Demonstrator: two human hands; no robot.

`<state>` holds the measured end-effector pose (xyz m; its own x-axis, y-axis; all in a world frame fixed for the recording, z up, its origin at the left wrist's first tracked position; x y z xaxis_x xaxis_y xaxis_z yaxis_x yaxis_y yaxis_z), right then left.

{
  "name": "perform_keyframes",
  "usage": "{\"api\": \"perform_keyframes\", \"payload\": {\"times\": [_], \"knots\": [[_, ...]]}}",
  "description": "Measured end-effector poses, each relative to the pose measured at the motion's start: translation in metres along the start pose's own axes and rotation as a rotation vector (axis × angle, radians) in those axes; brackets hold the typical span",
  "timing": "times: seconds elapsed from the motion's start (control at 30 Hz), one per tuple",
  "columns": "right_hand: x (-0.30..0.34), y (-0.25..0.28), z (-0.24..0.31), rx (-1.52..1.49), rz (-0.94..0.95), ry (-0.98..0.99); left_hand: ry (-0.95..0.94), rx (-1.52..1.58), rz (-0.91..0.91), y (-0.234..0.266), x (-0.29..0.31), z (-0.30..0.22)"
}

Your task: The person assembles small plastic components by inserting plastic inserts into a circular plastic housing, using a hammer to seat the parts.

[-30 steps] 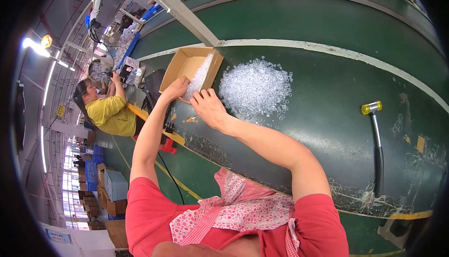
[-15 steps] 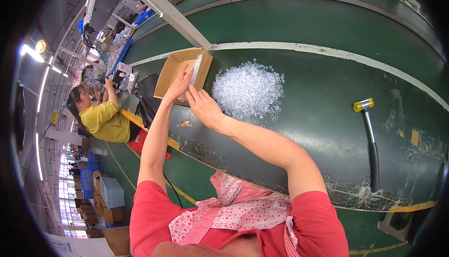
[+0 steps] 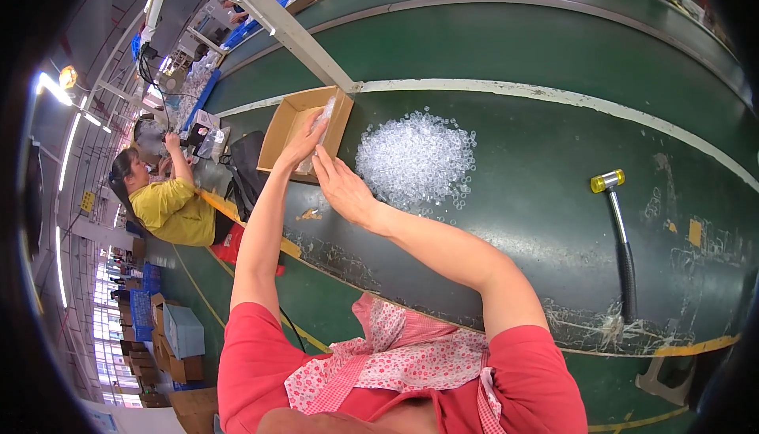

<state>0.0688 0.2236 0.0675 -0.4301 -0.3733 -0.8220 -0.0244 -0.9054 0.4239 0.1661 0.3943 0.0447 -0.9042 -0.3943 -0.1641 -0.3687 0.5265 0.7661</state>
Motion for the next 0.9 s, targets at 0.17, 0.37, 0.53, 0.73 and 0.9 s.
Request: {"api": "perform_keyframes", "payload": {"times": [0.17, 0.37, 0.53, 0.73, 0.9], "knots": [[0.003, -0.004, 0.004, 0.062, 0.024, 0.064, -0.225, -0.062, -0.143, -0.001, -0.01, 0.004], [0.005, -0.003, 0.005, 0.131, 0.014, 0.086, -0.287, -0.164, -0.18, -0.005, -0.008, -0.005], [0.007, -0.004, 0.008, 0.197, 0.024, 0.135, -0.26, -0.138, -0.182, -0.003, -0.005, -0.011], [0.006, -0.004, 0.013, 0.247, 0.047, 0.171, -0.233, -0.126, -0.207, -0.001, -0.004, -0.011], [0.005, -0.001, 0.009, 0.197, 0.079, 0.123, -0.243, -0.18, -0.223, 0.004, -0.004, -0.016]]}}
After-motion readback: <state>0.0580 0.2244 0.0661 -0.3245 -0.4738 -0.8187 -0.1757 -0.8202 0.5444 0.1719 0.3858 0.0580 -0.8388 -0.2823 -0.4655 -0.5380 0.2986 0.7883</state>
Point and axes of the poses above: each hand's wrist, its own x-axis away from the middle knuckle, its own y-axis out of the back of the hand, z = x × y, the point moved 10 cm from there along -x, towards the middle knuckle, and after that the axes turned 15 degrees about -z, right-handed, at the moved point
